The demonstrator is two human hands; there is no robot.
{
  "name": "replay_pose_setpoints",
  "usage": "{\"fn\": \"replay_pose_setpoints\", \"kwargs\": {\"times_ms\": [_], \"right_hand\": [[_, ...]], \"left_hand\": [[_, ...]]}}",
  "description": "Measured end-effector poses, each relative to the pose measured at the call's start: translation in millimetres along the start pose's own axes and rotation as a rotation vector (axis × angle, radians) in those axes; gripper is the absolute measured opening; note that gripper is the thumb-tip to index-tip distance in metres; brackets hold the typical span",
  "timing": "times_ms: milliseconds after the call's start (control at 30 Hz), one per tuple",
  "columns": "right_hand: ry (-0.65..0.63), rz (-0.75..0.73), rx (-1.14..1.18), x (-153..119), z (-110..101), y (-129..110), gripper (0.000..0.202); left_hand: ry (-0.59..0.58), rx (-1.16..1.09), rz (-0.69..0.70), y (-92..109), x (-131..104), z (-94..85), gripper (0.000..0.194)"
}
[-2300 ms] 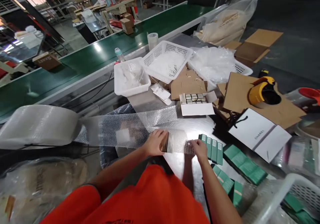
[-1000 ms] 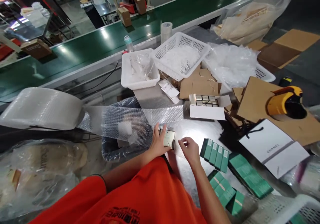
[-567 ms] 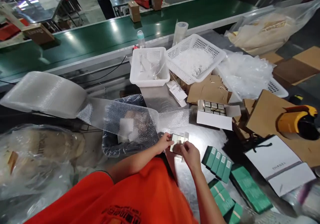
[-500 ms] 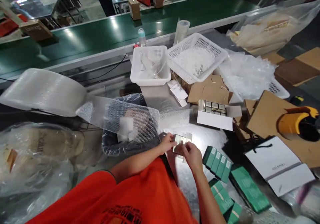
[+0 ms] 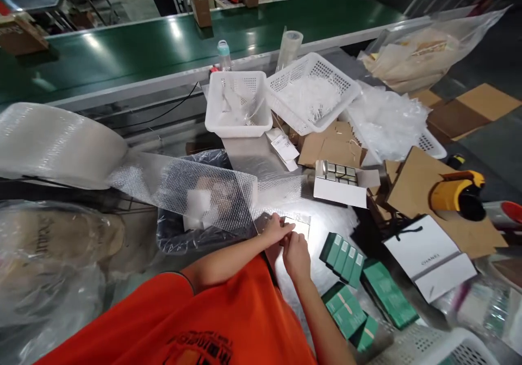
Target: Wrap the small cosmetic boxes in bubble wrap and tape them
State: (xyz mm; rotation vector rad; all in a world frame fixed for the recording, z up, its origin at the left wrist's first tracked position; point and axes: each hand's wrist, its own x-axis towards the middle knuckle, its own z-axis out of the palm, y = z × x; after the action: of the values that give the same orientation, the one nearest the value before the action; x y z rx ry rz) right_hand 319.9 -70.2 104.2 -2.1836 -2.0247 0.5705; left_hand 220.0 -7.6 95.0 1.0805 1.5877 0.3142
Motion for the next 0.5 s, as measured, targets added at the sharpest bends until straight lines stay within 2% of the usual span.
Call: {"fn": "replay_pose_setpoints", "kwargs": {"times_ms": [100,200,267,333,400,433,500], "right_hand": [[0.09,-0.06,-0.043,-15,6,-5,0.027],[0.127,-0.08,-0.091,-29,9,-11,0.034],[0.123,-0.097,-0.03,-32,8,-8,0.038],[0.107,-0.1,0.141,-27,5,7,0.035],[0.142,-0.021,0.353,-16,2,29,0.032],[0.17,0.07,0.467,-9,2,39,0.035],[0.19,0.291,0.678,6,4,55,0.056]], "left_hand": [[0.018,0.031,-0.027,1,0,0.3,0.047],[-0.012,0.131,0.004,-1,4,-2.5,0.038],[-0.018,0.205,0.046,-4,7,-4.6,0.028],[-0.022,0.235,0.062,-8,11,-5.7,0.023],[-0.036,0.181,0.053,-13,14,-5.8,0.022],[-0.044,0.138,0.046,-16,16,-5.8,0.023],[-0.072,0.043,0.035,-21,20,-6.8,0.026]]}}
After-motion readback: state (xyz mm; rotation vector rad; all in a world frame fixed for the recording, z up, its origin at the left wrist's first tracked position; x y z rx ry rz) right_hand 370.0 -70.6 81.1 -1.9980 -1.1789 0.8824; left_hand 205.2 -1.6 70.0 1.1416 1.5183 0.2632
